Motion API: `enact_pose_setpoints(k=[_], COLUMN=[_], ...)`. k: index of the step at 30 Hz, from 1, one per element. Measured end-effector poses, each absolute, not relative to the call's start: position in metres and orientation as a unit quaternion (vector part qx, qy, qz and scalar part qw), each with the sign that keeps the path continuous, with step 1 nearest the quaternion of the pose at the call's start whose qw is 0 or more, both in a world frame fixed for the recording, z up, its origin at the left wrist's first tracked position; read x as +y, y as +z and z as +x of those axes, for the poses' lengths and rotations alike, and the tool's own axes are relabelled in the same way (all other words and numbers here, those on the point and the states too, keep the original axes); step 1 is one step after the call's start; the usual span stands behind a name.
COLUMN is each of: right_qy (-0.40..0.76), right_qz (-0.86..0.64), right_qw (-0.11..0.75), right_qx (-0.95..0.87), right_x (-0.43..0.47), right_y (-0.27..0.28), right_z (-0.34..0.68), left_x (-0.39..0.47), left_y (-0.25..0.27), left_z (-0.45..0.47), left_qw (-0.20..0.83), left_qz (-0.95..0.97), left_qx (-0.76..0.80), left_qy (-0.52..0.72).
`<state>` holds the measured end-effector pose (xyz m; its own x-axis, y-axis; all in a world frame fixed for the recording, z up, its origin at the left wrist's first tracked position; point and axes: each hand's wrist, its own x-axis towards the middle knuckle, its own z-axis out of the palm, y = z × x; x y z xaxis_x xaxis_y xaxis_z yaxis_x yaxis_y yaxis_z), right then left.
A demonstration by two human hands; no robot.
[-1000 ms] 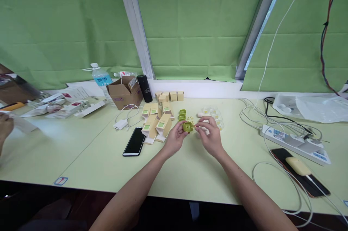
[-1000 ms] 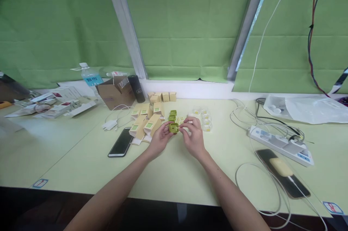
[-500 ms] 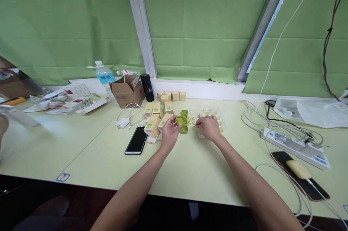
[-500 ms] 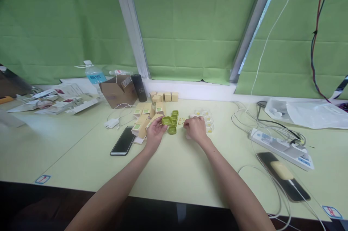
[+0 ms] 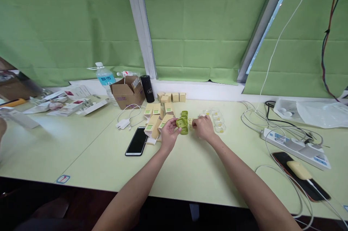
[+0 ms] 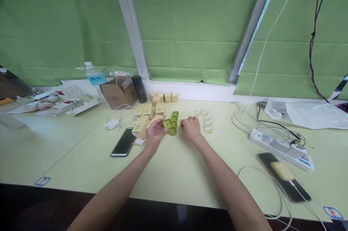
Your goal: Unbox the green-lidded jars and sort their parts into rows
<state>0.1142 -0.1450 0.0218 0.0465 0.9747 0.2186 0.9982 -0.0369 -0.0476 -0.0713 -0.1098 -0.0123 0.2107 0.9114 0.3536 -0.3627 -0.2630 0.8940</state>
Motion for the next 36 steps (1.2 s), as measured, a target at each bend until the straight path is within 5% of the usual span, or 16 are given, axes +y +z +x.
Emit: enact_pose_setpoints(k=[11, 21, 30, 36], right_qy=[-0.214, -0.231, -0.229, -0.236], right_qz=[-0.607, -0.539, -0.542, -0.541], right_qw=[0.336, 0.375, 0.372, 0.371], right_qx=[-0.688, -0.718, -0.718, -0.717], right_x=[-0.214, -0.215, -0.217, -0.217], right_y=[-0.011, -0.007, -0.006, -0.006], right_z=[0.145, 0.133, 0.134, 0.136], left_x=[-0.086, -0.11, -0.096, -0.085], left_y=[0.001, 0.036, 0.043, 0.055], left_z=[-0.088, -0.103, -0.092, -0.091], left_qw=[0.457, 0.066, 0.018, 0.085], left_qz=[0.552, 0.816, 0.841, 0.865], left_qx=[0.336, 0.513, 0.497, 0.464], left_qy=[0.611, 0.257, 0.213, 0.17])
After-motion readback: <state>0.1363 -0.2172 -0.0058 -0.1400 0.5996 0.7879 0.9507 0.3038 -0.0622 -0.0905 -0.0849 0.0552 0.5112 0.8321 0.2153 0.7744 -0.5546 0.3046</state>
